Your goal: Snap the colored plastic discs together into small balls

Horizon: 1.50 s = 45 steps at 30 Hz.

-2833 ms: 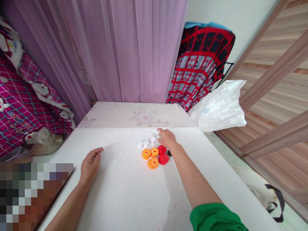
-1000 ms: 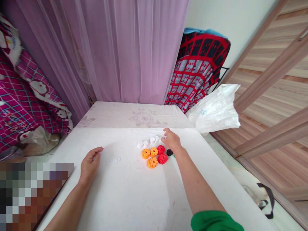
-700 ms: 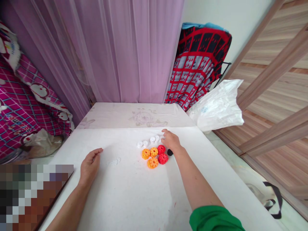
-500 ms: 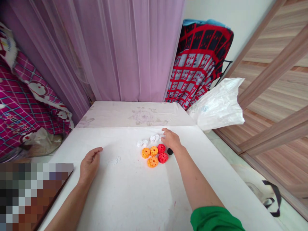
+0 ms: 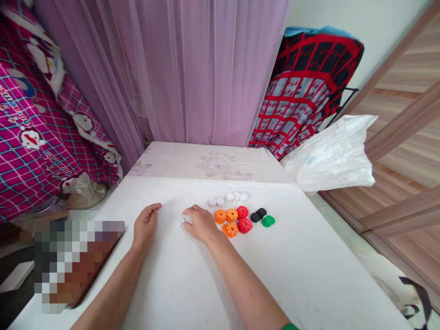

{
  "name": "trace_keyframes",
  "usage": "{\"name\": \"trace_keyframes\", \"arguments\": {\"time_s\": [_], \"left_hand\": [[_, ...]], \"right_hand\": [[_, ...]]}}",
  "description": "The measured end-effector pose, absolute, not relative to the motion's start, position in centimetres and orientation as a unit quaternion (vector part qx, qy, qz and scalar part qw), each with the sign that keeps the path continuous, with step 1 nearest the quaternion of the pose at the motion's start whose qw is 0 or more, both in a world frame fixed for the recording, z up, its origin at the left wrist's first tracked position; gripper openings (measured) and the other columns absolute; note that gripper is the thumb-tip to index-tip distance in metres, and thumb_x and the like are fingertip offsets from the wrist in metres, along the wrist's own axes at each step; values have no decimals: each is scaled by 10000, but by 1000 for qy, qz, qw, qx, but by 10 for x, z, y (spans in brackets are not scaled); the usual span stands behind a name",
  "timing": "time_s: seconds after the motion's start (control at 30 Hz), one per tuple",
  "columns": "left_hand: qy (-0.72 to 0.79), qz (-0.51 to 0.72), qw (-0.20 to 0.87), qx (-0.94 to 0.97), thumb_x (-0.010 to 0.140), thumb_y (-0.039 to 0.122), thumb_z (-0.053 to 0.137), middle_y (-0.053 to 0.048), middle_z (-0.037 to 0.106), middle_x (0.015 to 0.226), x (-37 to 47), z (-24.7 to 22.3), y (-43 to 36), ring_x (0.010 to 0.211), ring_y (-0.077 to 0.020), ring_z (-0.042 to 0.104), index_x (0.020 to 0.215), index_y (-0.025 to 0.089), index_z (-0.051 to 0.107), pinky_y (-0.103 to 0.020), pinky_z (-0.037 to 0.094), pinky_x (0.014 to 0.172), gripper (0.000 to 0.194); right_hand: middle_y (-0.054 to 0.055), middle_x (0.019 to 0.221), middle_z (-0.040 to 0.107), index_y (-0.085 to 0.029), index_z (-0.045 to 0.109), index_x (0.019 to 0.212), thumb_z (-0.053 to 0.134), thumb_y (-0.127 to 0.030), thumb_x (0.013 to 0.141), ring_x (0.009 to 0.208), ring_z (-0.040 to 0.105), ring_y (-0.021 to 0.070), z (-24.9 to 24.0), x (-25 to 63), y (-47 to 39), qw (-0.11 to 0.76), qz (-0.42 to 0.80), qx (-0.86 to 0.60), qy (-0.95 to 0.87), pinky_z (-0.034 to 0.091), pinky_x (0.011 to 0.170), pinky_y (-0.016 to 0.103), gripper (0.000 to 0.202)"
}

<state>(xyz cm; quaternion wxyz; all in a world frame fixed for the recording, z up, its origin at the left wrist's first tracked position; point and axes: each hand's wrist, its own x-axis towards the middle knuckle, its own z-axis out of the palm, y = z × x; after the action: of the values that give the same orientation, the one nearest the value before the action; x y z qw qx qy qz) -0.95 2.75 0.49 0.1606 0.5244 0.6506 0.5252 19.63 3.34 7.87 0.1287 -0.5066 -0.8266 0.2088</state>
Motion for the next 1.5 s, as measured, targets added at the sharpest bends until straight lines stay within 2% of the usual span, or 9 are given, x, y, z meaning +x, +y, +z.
{"name": "trace_keyframes", "arguments": {"time_s": [0.1, 0.23, 0.43, 0.53, 0.63, 0.87, 1.23, 1.4, 1.5], "left_hand": [[646, 524, 163, 531, 812, 292, 412, -42, 705, 1007, -10, 5, 27, 1001, -200, 635, 937, 211, 654, -385, 469, 960, 284], [646, 523, 165, 531, 809, 288, 411, -38, 707, 994, -10, 6, 28, 991, -200, 638, 928, 219, 656, -381, 475, 950, 282], [646, 524, 168, 530, 795, 297, 430, -44, 707, 1000, -11, 6, 28, 988, -205, 638, 930, 213, 658, -379, 477, 947, 278], [645, 524, 165, 531, 796, 307, 435, -42, 707, 995, -10, 7, 27, 990, -205, 639, 926, 216, 659, -378, 475, 951, 274], [648, 521, 160, 533, 801, 317, 436, -40, 708, 995, -10, 8, 27, 991, -205, 638, 928, 217, 658, -374, 475, 950, 274], [658, 508, 150, 536, 795, 334, 448, -38, 710, 1002, -12, 7, 28, 986, -210, 641, 922, 222, 659, -374, 479, 942, 271], [670, 493, 150, 535, 792, 324, 456, -33, 705, 1016, -11, 9, 28, 1006, -215, 633, 930, 233, 665, -382, 466, 963, 266], [663, 498, 153, 538, 795, 320, 453, -32, 706, 1014, -11, 10, 28, 1001, -208, 636, 928, 231, 660, -375, 467, 965, 262], [659, 505, 151, 537, 789, 321, 459, -30, 708, 1002, -10, 9, 28, 999, -206, 638, 920, 228, 659, -373, 468, 965, 255]], "right_hand": [[35, 1106, 606, -263, 616, 1131, 614, -326, 773, 988, 581, 180, 70, 178, 28, 99, 184, -507, -836, 430, 823, 269, 363], [41, 1055, 600, -251, 642, 1040, 579, -330, 792, 1014, 563, 189, 63, 168, 29, 70, 159, -524, -834, 431, 828, 279, 268], [24, 1036, 613, -244, 645, 998, 576, -308, 790, 976, 578, 171, 70, 178, 30, 109, 168, -528, -825, 432, 799, 265, 229], [14, 1048, 611, -245, 640, 1013, 588, -321, 795, 902, 589, 143, 85, 214, 43, 165, 162, -561, -795, 430, 767, 242, 237], [22, 1058, 608, -235, 642, 1021, 588, -306, 800, 839, 592, 131, 98, 273, 65, 182, 126, -641, -735, 430, 753, 244, 238], [54, 1065, 634, -213, 656, 1022, 577, -340, 809, 804, 606, 156, 95, 373, 99, 110, 50, -740, -662, 449, 753, 282, 261], [51, 1087, 638, -237, 660, 1029, 560, -357, 813, 838, 621, 165, 82, 370, 104, 65, 49, -732, -677, 456, 746, 270, 267], [53, 1088, 647, -221, 612, 1146, 551, -340, 820, 842, 620, 165, 81, 370, 102, 80, 71, -735, -670, 451, 769, 281, 352], [41, 1077, 652, -228, 626, 1116, 539, -286, 826, 837, 615, 157, 84, 370, 98, 89, 64, -734, -671, 441, 765, 273, 308]]}}
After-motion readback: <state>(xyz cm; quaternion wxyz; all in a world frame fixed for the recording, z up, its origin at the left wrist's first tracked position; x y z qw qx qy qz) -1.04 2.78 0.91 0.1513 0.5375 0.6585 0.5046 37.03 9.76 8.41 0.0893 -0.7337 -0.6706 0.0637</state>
